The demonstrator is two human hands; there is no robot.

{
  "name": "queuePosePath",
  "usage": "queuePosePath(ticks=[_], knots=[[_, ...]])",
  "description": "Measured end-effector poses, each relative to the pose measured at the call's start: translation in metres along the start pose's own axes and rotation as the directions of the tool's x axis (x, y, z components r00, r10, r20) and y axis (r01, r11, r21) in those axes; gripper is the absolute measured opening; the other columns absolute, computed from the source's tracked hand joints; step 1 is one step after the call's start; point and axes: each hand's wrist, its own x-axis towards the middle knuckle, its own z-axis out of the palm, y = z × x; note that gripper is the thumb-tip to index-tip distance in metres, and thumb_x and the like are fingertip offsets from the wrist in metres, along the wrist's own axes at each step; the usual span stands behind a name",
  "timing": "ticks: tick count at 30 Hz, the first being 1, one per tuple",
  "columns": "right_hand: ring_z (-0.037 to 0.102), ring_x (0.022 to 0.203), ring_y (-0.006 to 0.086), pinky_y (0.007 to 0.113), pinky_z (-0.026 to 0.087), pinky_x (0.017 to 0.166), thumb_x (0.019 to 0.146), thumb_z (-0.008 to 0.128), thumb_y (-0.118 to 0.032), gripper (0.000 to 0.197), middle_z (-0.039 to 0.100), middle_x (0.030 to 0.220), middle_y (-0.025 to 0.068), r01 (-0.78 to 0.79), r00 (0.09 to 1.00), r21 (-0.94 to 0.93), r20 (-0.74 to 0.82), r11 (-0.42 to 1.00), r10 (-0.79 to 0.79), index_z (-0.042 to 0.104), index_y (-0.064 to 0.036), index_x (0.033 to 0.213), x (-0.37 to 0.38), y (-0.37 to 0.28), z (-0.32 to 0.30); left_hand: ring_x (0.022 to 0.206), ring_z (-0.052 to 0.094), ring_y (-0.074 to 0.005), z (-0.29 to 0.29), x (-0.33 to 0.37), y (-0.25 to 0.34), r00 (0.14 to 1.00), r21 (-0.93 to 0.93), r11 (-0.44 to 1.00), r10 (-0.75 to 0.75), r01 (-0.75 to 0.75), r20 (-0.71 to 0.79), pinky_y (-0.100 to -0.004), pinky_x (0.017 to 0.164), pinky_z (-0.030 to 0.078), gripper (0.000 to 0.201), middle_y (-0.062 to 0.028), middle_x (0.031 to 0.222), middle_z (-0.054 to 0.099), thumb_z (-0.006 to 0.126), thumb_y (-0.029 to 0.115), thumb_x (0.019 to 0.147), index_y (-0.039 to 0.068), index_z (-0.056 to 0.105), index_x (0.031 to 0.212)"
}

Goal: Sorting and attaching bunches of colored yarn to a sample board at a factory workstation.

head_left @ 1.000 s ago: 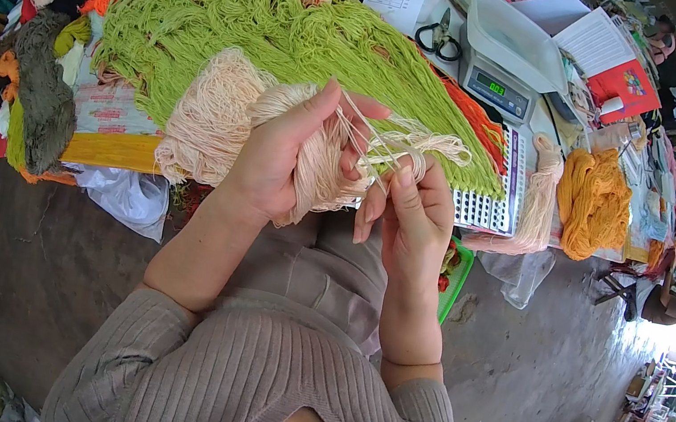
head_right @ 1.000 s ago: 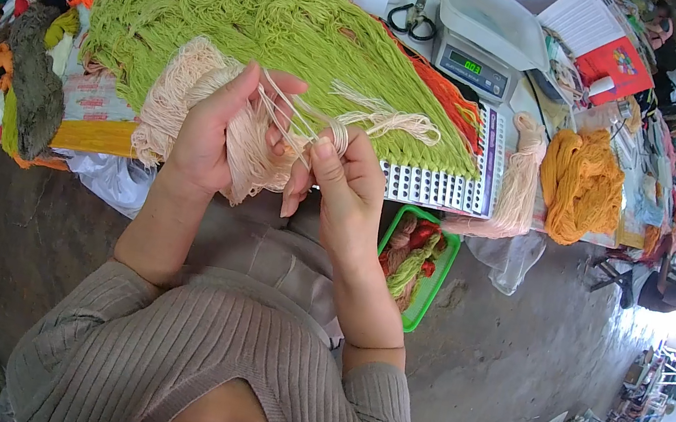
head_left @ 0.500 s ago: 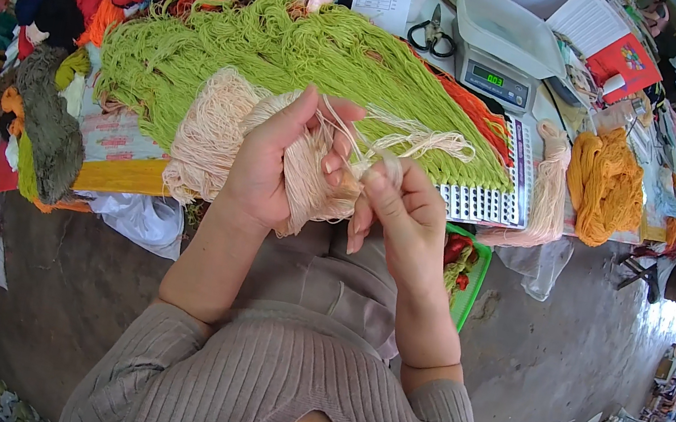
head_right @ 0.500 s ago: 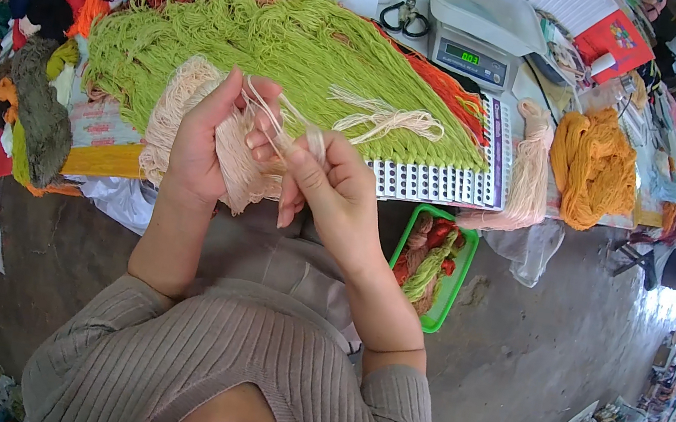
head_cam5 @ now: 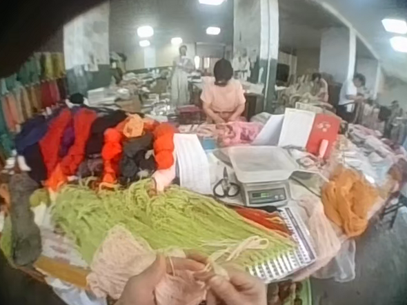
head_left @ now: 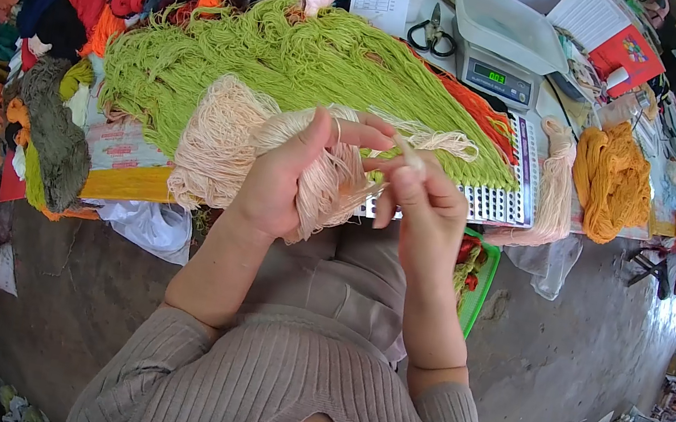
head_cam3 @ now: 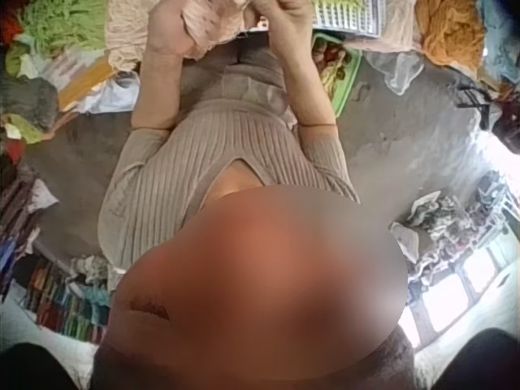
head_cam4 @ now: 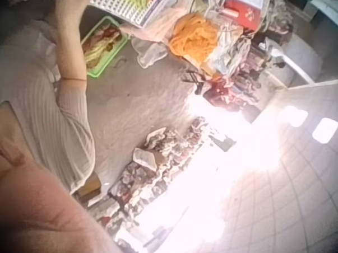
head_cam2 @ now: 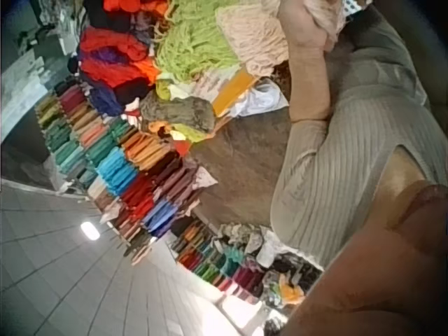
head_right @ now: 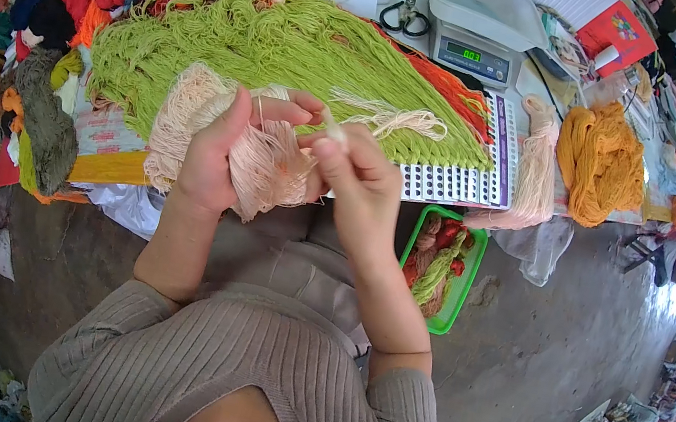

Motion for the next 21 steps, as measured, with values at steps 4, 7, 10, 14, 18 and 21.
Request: queuePosePath(ticks=[4, 7, 10, 14, 18, 21], knots=[[0.055, 0.073, 0.014, 0.024, 0.044, 0.062, 0.079, 0.064, -0.003, 0.012, 0.055, 0.084, 0.0059, 0.111, 0.994, -0.242, 0.045, 0.964, -0.103, 0.063, 0.0014, 0.09, 0.0, 0.012, 0.014, 0.089, 0.055, -0.0128, -0.011, -0.001, -0.009, 0.969, 0.072, 0.997, -0.056, 0.04, 0.24, -0.0263, 0.066, 0.049, 0.056, -0.0058, 0.118, 0.048, 0.031, 0.045, 0.096, -0.003, 0.052, 0.116], [0.058, 0.081, 0.0169, 0.026, 0.046, 0.069, 0.078, 0.064, -0.002, 0.013, 0.059, 0.097, 0.0098, 0.144, 0.989, -0.329, 0.034, 0.933, -0.141, 0.06, 0.0028, 0.09, -0.001, 0.014, 0.019, 0.086, 0.055, -0.0095, -0.009, -0.003, -0.013, 0.973, 0.166, 0.986, -0.059, 0.022, 0.224, -0.0224, 0.063, 0.048, 0.057, -0.0023, 0.12, 0.047, 0.031, 0.045, 0.095, -0.003, 0.05, 0.119], [0.057, 0.077, 0.0156, 0.025, 0.046, 0.065, 0.08, 0.062, -0.001, 0.011, 0.057, 0.091, 0.0091, 0.125, 0.992, -0.239, 0.004, 0.963, -0.127, 0.058, 0.0033, 0.089, 0.0, 0.016, 0.017, 0.084, 0.056, -0.01, -0.007, -0.003, -0.012, 0.968, 0.126, 0.99, -0.098, 0.07, 0.231, -0.0224, 0.062, 0.048, 0.057, -0.0025, 0.12, 0.047, 0.03, 0.045, 0.096, -0.003, 0.05, 0.119], [0.056, 0.069, 0.0127, 0.024, 0.044, 0.06, 0.084, 0.058, -0.002, 0.007, 0.053, 0.086, 0.0076, 0.046, 0.998, -0.207, 0.046, 0.977, -0.038, 0.056, 0.0034, 0.087, -0.003, 0.008, 0.012, 0.087, 0.056, -0.0158, -0.019, 0.002, -0.011, 0.958, 0.002, 0.994, -0.107, 0.11, 0.265, -0.0282, 0.067, 0.049, 0.055, -0.0083, 0.124, 0.046, 0.028, 0.043, 0.096, -0.002, 0.05, 0.119], [0.053, 0.06, 0.0092, 0.022, 0.043, 0.056, 0.09, 0.052, -0.005, 0.008, 0.047, 0.085, 0.0056, 0.066, 0.994, -0.018, 0.087, 0.998, -0.064, 0.053, 0.002, 0.087, -0.005, 0.008, 0.01, 0.088, 0.058, -0.0201, -0.017, 0.001, -0.009, 0.951, -0.083, 0.983, -0.136, 0.166, 0.279, -0.0324, 0.066, 0.05, 0.054, -0.0128, 0.125, 0.048, 0.028, 0.043, 0.096, -0.001, 0.049, 0.12], [0.053, 0.058, 0.009, 0.021, 0.043, 0.054, 0.092, 0.049, -0.008, 0.009, 0.049, 0.085, 0.0055, 0.077, 0.994, 0.048, 0.074, 0.996, -0.081, 0.051, 0.0011, 0.09, -0.007, 0.007, 0.014, 0.065, 0.059, -0.017, -0.013, 0.002, -0.004, 0.947, -0.14, 0.975, -0.128, 0.175, 0.295, -0.028, 0.054, 0.049, 0.054, -0.0116, 0.097, 0.058, 0.03, 0.043, 0.096, -0.001, 0.052, 0.117]])
